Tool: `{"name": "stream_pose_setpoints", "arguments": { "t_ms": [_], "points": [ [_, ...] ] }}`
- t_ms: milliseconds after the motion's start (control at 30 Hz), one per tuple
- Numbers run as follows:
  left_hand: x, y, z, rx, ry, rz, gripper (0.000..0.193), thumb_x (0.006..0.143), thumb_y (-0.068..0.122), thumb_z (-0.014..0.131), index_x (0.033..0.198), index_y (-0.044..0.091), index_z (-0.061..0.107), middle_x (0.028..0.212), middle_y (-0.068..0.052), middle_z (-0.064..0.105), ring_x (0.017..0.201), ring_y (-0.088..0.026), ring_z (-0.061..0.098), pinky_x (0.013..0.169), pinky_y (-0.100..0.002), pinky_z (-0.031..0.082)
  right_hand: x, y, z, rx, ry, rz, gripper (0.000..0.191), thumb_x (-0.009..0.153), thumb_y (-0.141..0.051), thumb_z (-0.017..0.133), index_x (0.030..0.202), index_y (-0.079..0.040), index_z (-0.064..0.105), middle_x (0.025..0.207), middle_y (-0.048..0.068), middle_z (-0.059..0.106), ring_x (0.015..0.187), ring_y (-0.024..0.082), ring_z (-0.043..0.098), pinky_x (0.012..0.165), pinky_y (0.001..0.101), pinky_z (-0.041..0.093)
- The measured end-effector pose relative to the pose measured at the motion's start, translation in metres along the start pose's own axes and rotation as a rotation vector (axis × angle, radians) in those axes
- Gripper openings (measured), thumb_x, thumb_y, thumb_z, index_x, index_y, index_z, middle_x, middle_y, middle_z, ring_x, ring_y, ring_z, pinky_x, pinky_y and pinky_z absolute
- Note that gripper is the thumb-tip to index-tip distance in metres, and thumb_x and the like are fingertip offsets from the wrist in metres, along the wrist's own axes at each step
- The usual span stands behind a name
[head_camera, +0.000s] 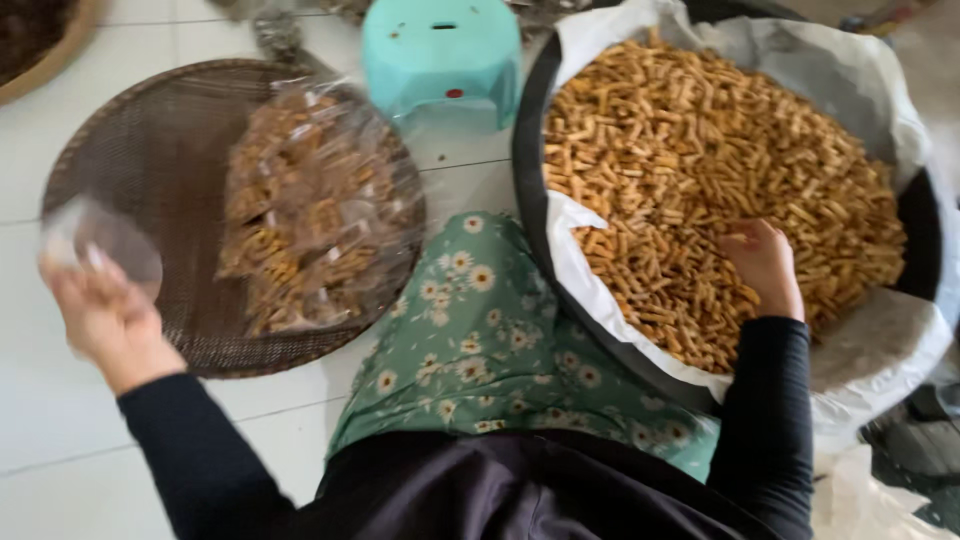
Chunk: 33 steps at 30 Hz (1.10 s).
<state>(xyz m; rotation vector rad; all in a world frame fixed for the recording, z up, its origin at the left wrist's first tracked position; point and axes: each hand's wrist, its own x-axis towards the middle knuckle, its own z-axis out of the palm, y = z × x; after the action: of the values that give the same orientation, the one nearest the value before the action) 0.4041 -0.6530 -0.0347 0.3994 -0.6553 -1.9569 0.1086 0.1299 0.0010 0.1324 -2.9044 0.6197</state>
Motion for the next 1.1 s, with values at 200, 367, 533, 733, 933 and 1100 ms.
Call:
{"name": "stream_pose_setpoints", "arguments": {
  "t_ms": [200,367,533,733,933,1100],
  "points": [
    [-0.070,-0.008,-0.079,0.244,0.042,-0.419,0.023,0.115,0.030,0.069,0.109,0.008,0.064,0.078,0.002,0.060,0.052,-0.006,0.046,0.047,-0.019,0.046,0.000,-0.009,0.006,-0.065,-0.110,0.084,0.047,0.085,-0.031,0.080,0.125,-0.006,0.073,0.103,0.022,0.074,0.096,0.034,0.071,0.086,0.0448,0.055],
    [-0.060,-0.062,-0.052,0.210,0.421,-0.521,0.025,0.112,0.028,0.062,0.112,0.003,0.063,0.094,-0.004,0.071,0.078,-0.023,0.077,0.081,-0.036,0.067,-0.005,-0.005,0.008,-0.024,-0.126,0.068,0.052,0.083,-0.034,0.081,0.124,-0.004,0.071,0.110,0.022,0.074,0.101,0.034,0.071,0.086,0.0452,0.054],
    [-0.073,-0.096,-0.026,0.612,0.426,-0.734,0.053,0.112,0.065,0.042,0.136,0.020,0.057,0.107,-0.006,0.064,0.076,-0.017,0.063,0.060,-0.028,0.055,-0.001,-0.001,-0.003,-0.139,-0.173,0.027,0.050,0.087,-0.034,0.081,0.122,0.001,0.070,0.110,0.025,0.072,0.102,0.040,0.068,0.081,0.0478,0.054],
    [-0.235,-0.149,0.028,1.035,-0.390,0.100,0.030,0.128,0.025,0.050,0.108,0.005,0.041,0.104,-0.009,0.054,0.095,-0.024,0.055,0.098,-0.034,0.047,-0.057,-0.012,-0.069,0.192,0.207,-0.041,0.034,0.092,-0.014,0.078,0.124,-0.004,0.070,0.113,0.014,0.065,0.103,0.028,0.063,0.087,0.0361,0.053],
    [-0.439,-0.203,0.105,0.347,-1.994,0.094,0.036,0.090,0.009,0.070,0.126,0.011,0.066,0.116,-0.013,0.066,0.113,-0.034,0.064,0.098,-0.044,0.054,-0.242,-0.012,-0.178,0.667,0.468,0.125,0.035,0.105,0.002,0.066,0.138,-0.006,0.059,0.136,0.004,0.062,0.122,0.013,0.063,0.097,0.0267,0.054],
    [-0.663,-0.223,0.092,-0.025,-2.642,-0.030,0.084,0.080,0.034,0.081,0.151,0.009,0.045,0.152,-0.022,0.046,0.138,-0.041,0.046,0.109,-0.056,0.045,-0.399,-0.040,-0.232,0.513,0.750,0.305,0.033,0.105,-0.001,0.066,0.137,-0.004,0.058,0.147,0.008,0.058,0.125,0.018,0.064,0.102,0.0312,0.056]
  ]
}}
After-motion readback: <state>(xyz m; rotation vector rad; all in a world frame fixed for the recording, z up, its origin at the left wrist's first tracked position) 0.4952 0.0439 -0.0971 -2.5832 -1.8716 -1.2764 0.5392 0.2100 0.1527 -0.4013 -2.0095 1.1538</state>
